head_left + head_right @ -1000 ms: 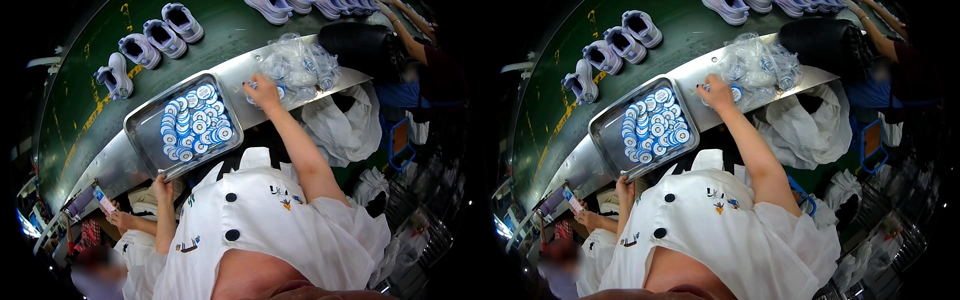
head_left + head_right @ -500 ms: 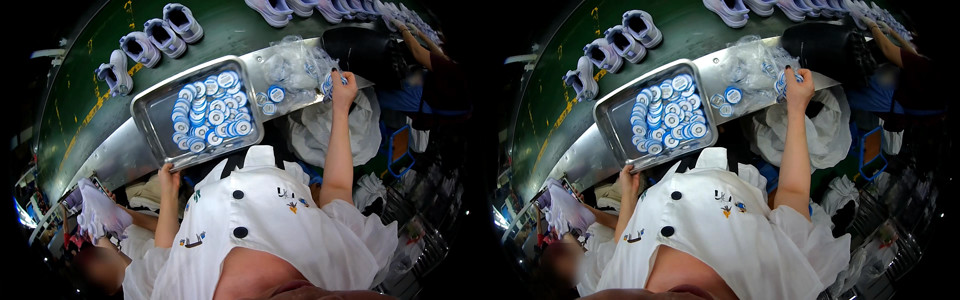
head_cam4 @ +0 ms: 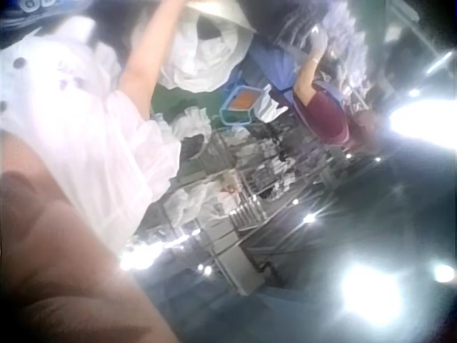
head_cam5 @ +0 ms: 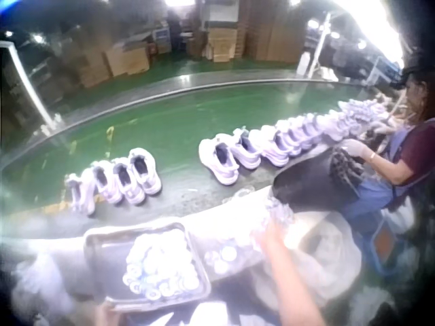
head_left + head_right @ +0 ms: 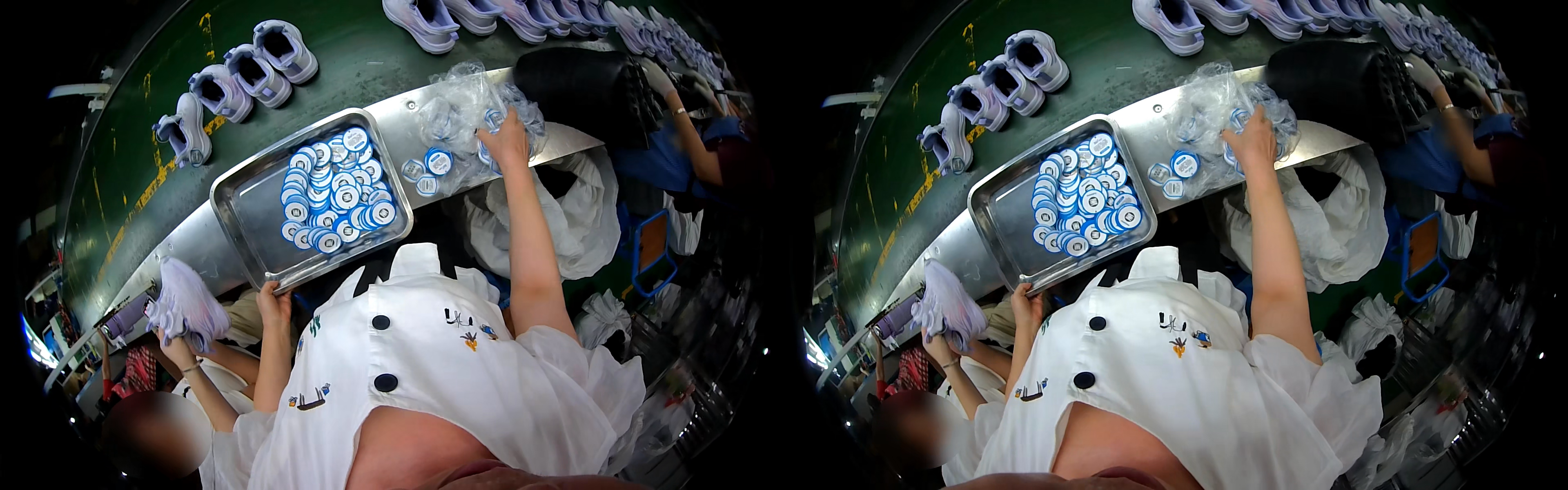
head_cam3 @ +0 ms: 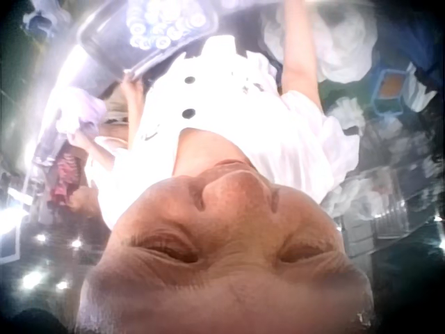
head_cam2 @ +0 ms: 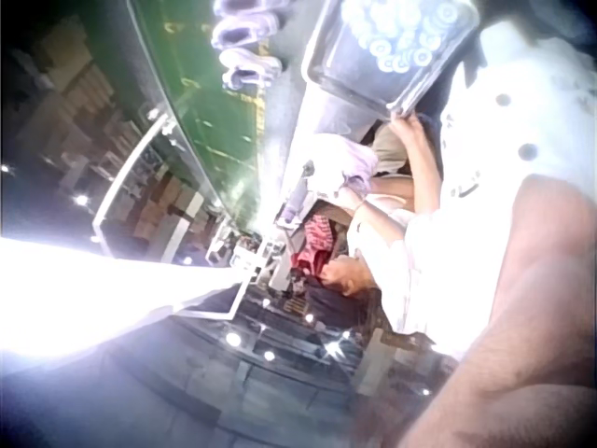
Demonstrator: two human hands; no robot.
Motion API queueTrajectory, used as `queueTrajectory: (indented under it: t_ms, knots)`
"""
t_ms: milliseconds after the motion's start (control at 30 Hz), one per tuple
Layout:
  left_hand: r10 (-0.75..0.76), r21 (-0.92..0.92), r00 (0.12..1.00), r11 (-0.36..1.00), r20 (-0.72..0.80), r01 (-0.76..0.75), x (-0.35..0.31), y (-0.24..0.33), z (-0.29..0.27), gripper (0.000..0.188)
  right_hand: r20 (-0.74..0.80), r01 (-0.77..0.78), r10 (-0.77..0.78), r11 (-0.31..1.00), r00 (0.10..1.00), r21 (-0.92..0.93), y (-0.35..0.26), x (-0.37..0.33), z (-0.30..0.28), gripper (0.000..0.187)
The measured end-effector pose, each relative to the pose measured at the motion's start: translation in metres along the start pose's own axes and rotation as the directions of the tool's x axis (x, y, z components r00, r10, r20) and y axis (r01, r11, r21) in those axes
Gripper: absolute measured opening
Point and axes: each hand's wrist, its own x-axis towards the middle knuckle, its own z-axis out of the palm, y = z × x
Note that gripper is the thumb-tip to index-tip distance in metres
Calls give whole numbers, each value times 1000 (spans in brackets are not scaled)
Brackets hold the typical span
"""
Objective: The person sorts circular shoe components from a metal tray and attaches them to the heel area of white sneakers on a conveyor belt.
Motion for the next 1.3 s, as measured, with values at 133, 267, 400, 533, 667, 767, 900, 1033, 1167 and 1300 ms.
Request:
queueTrajectory:
  t_ms: [133,267,400,533,667,767,900,1033,1167,1300]
  knots:
    - [5,-7,1000,1000,-11,-5,0,-8,1,17,119,-163,169,985,978,-59,-6,13,-12,73]
    - [-29,22,1000,999,-7,29,-16,-8,28,7,131,-146,156,985,979,-88,1,19,-8,59]
    - [-12,19,1000,1000,25,12,-13,-10,30,7,39,-31,31,999,999,-11,11,22,0,48]
    - [2,-10,1000,1000,31,-1,-6,-9,22,15,62,-10,2,991,998,132,13,27,-16,40]
    - [17,-16,999,1000,38,-16,2,-10,19,23,-22,78,-75,942,997,328,34,34,-33,40]
    - [3,-17,999,1000,36,-2,-3,-6,23,23,-38,115,-109,906,993,407,35,27,-53,32]
    - [-6,-11,1000,1000,28,7,-3,-9,22,24,-39,160,-172,772,984,615,12,4,-76,17]
    - [-10,-27,1000,1000,30,11,3,-12,20,25,-11,209,-291,661,957,720,-48,-36,-115,9]
    - [-3,-6,999,1000,48,3,0,-10,26,29,-3,278,-405,622,914,732,-110,-80,-136,7]
    - [-23,-37,999,999,41,25,-4,-10,27,22,-114,543,-580,651,806,531,-159,-119,-108,12]
